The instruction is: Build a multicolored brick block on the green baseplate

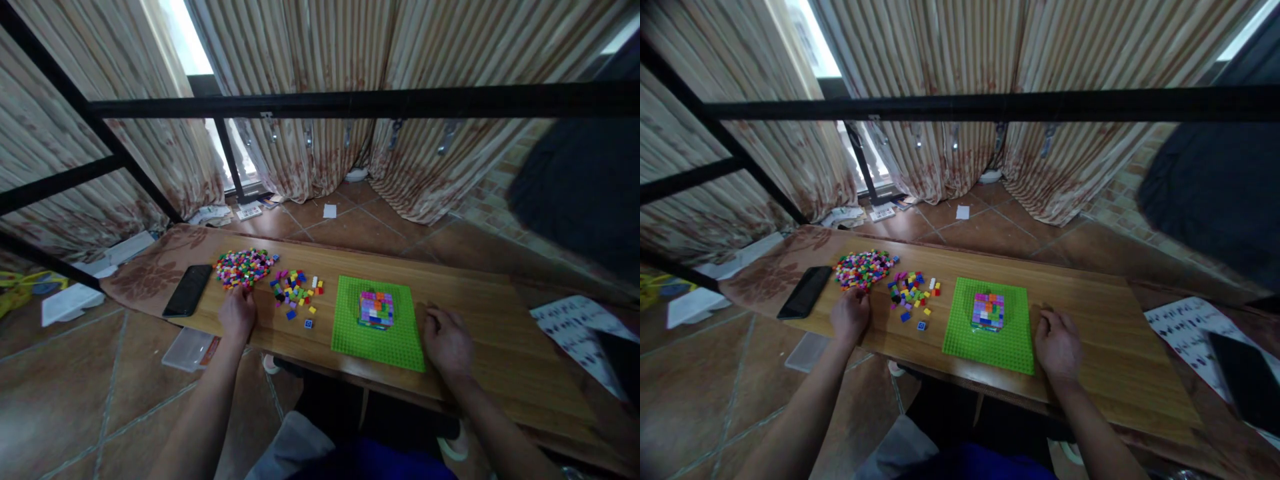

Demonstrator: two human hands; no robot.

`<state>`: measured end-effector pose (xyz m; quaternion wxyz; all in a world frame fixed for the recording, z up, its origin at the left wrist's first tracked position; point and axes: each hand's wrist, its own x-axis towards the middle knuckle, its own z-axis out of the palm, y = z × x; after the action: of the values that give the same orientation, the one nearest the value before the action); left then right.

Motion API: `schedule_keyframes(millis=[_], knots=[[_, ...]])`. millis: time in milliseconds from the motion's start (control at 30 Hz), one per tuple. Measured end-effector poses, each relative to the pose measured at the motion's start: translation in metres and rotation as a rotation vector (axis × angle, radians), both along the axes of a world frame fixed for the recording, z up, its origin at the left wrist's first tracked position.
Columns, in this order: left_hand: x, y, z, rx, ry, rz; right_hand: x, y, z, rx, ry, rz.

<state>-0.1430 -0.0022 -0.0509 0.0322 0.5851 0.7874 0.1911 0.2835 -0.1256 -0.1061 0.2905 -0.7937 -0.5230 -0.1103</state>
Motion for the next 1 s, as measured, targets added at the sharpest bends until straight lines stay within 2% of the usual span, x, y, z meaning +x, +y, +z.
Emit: schedule_keyframes(millis=[100, 200, 367, 467, 567, 667, 767, 1000], knots=[[0.003, -0.004, 0.003, 0.041, -0.057, -0.018, -0.002, 0.000, 0.003, -0.006, 0.016, -0.007], [0.024, -0.016, 0.007, 0.124, -0.260, -0.132, -0.004, 0.001, 0.005, -0.021, 0.015, -0.013], [0.100, -0.044, 0.021, 0.102, -0.600, -0.546, -0.006, 0.002, 0.006, -0.003, 0.025, -0.017], [0.146, -0.047, 0.031, 0.064, -0.737, -0.686, -0.008, 0.002, 0.008, -0.009, 0.035, -0.017], [0.177, -0.040, 0.036, 0.032, -0.799, -0.744, -0.009, 0.002, 0.010, -0.020, 0.051, -0.023], [0.195, -0.034, 0.038, 0.015, -0.777, -0.813, -0.009, 0.002, 0.011, -0.017, 0.070, -0.010], [0.206, -0.031, 0.036, -0.019, -0.757, -0.837, -0.009, 0.003, 0.011, -0.010, 0.085, 0.004], [0.218, -0.028, 0.034, -0.117, -0.725, -0.786, -0.010, 0.003, 0.012, -0.004, 0.101, -0.003]])
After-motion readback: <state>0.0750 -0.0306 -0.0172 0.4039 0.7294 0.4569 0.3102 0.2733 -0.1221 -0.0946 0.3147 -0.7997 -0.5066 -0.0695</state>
